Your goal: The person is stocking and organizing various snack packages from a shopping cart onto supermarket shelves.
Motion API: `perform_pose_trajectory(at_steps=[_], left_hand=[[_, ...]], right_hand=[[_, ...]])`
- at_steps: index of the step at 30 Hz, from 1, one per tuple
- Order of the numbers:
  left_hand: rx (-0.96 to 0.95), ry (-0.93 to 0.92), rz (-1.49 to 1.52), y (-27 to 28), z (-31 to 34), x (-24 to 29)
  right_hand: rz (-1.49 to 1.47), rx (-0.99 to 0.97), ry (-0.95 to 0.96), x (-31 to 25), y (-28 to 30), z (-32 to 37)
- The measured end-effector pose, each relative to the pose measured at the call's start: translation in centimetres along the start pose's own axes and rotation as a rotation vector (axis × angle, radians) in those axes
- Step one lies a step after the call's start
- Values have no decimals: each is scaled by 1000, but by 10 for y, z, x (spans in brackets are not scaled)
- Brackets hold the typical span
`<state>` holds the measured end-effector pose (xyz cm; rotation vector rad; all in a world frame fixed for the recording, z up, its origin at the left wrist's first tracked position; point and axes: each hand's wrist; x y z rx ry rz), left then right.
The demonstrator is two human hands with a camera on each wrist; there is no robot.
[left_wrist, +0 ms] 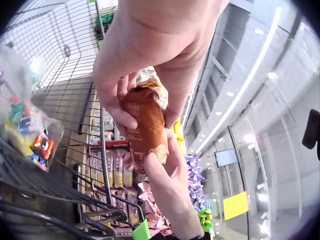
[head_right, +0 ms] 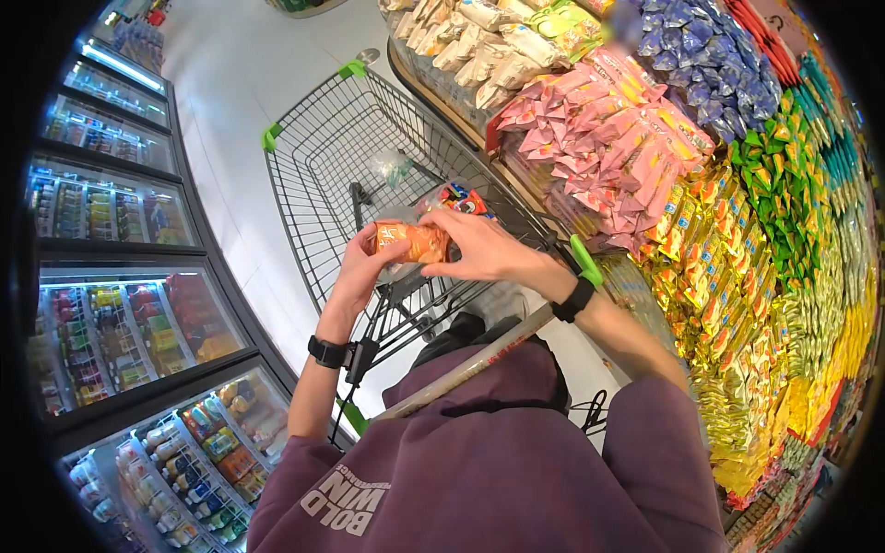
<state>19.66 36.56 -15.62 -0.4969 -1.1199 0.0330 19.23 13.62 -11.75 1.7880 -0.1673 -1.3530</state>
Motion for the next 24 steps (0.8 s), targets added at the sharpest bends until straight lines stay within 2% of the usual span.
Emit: perform_pose_trajectory(at_steps=[2,5,8,9,12,13,16,17,24], left_hand=[[40,-43,-41,-4,7,5],[88,-107,-92,-6,19,14],[60,-53,361,0,23,20],[120,52,458,-8,32,33],[98,23,555,-3,25,33],[24,20,518,-1,23,33],[-191,23,399,0,18,36],[-167,36,395,-4,16,37],[-141,-64,203,-22,8,54]], right_hand=[[-150,-75,-141,-10,0,14],[-127,-34,-98,-16,-1,36],[-53,17,-70,-19,4,53],[-29,34,-84,-18,5,59],[141,56,-21,1,3,79],[210,55,12,6,3,86],[272,-23,-173,11,5,103],[322,-55,-261,11,6,106],[360,28,-242,20,-2,89]])
Point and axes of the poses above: each hand's wrist, its own z-axis away from the middle knuckle, its own y-axis out of the back of the hand, x = y × z, and after that the axes turned 2 degrees about z, right-handed
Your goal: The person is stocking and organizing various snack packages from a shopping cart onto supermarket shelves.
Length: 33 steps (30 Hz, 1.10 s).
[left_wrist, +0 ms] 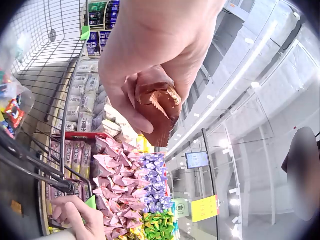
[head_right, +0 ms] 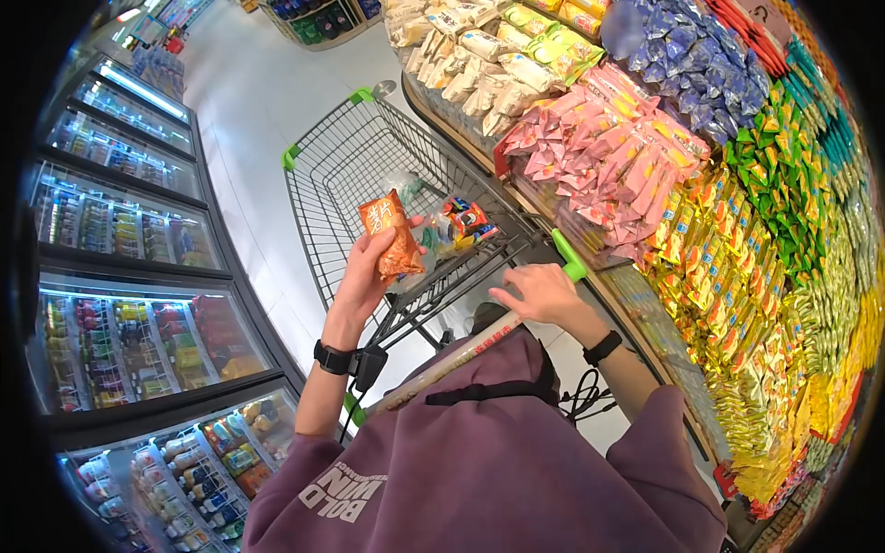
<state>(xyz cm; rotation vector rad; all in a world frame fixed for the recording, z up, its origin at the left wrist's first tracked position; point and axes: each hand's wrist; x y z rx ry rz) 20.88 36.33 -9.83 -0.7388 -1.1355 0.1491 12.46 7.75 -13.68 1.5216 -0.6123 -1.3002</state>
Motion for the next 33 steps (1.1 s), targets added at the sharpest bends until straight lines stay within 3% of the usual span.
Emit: perform_pose_trajectory(at_steps=[8,14,22,26,33], left_hand=[[-23,0,-139,13,-40,19],[-57,17,-142,17,-85,53],[-15,21,-113,39,-127,88],[-25,49,-137,63,-152,105],[-59,94,-133,120,-193,149]], right_hand=[[49,-14,-24,7,1,-44],[7,-399,-222,-1,20,-103],[-45,-444,-114,1,17,-163],[-102,-673,-157,-3,21,-209],[-438,-826,-70,-5,8,-291]])
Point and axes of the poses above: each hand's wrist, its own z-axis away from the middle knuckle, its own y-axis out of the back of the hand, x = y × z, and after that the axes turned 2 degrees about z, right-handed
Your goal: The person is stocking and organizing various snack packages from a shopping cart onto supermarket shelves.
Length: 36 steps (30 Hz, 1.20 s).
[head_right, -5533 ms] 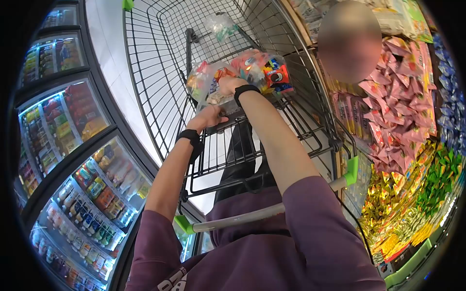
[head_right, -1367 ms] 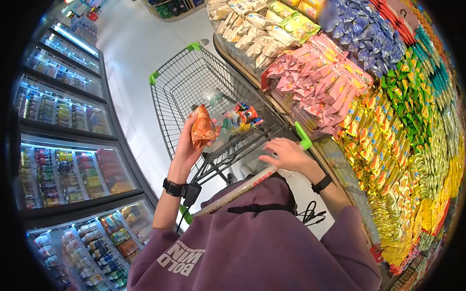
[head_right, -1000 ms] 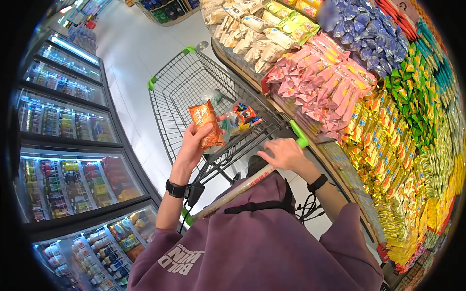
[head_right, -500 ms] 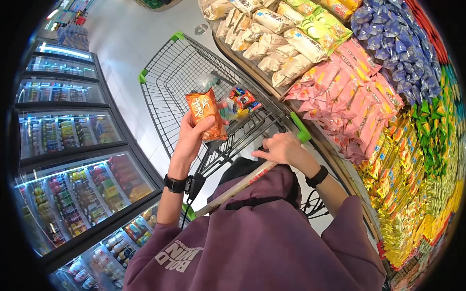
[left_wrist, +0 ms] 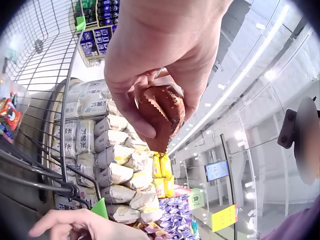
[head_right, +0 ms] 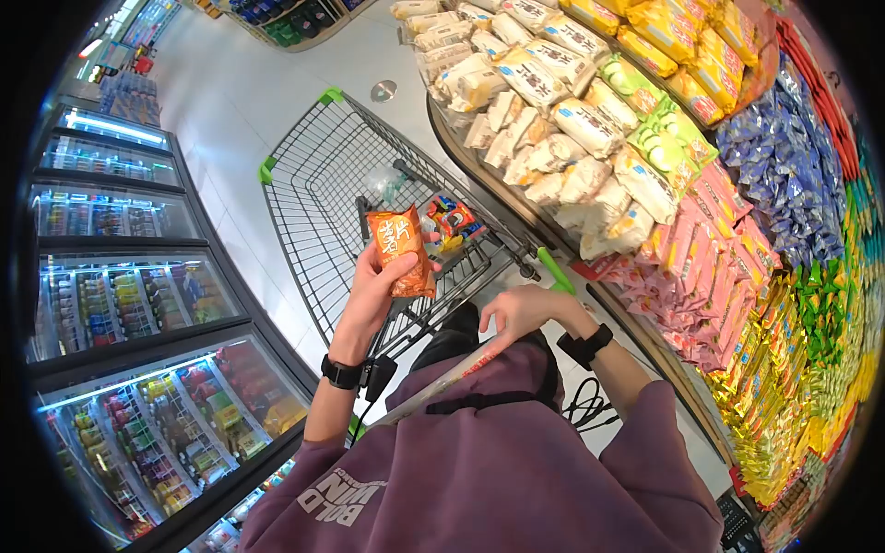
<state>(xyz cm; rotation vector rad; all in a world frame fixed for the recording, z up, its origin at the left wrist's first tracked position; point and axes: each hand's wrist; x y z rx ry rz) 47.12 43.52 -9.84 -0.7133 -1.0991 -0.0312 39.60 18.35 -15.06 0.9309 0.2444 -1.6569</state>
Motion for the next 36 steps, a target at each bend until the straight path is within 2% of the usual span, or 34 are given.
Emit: perform_pose_trajectory(at_steps=[8,17,24,28,31,36], left_hand=[[-75,10,-82,63,-18,53],[-157,15,-132,111,-73,105],[-176,70,-182,141,-134,138],[-214,96,-166,157,-167,157],[-187,129,-210,167,-192,165],[-131,80,-207,184,-216,197]], right_hand=[[-254,-139,-12,-36,48,-74],[-318,-11,75,-51,83,-129],[-321,0,-12,-66,132,-156],[-297,81,49,-64,150,-182],[-238,124,86,-65,160,-192],[-275,152,87,-68,176,-215]])
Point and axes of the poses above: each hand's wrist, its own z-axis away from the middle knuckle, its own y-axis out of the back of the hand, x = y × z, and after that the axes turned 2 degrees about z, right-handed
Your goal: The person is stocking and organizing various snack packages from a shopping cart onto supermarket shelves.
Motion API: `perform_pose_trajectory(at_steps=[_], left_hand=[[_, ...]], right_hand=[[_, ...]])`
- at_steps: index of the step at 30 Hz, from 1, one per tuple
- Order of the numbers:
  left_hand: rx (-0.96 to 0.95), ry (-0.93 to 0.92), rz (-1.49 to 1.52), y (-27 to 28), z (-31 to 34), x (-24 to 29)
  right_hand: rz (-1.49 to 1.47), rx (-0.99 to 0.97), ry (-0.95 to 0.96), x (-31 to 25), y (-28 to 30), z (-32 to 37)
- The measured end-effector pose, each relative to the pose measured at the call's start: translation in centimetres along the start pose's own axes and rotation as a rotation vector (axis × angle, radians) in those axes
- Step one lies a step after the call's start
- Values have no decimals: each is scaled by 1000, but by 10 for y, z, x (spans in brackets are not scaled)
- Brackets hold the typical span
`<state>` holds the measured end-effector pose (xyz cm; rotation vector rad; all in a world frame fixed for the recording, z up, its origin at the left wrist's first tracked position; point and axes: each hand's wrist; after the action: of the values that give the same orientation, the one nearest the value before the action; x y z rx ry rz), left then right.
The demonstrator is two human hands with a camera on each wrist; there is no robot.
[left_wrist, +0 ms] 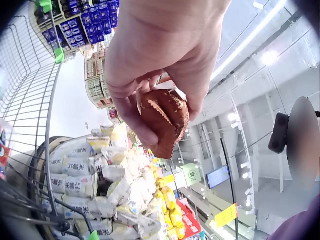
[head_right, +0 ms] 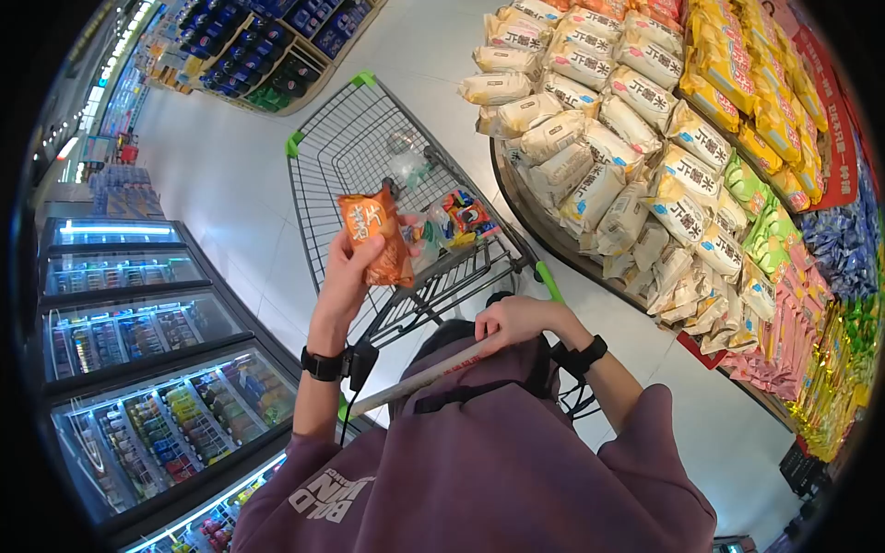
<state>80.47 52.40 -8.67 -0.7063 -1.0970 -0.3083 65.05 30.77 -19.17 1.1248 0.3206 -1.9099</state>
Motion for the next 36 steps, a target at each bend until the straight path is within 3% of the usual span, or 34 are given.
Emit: perform_pose_trajectory(at_steps=[7,11,23,36], left_hand=[[119,-148,-38,66,-20,36],[138,-75,-43,95,-42,30],[-130,108,-103,95,-109,33],[-258,223,-62,106,-139,31]], right_hand=[[-187,-20,-132,-10,19,-16],[-219,36,-168,-21,26,-23],[-290,223,-149,-43,44,-66],[-400,300,-161,-56,47,-103]])
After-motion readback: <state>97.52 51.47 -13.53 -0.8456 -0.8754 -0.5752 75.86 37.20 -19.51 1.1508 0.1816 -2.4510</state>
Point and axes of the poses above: each hand's wrist, its own z-axis away from the middle knuckle, its own y-axis out of the back of the hand, x = y × z, and after that the axes turned 2 degrees about z, right-handed
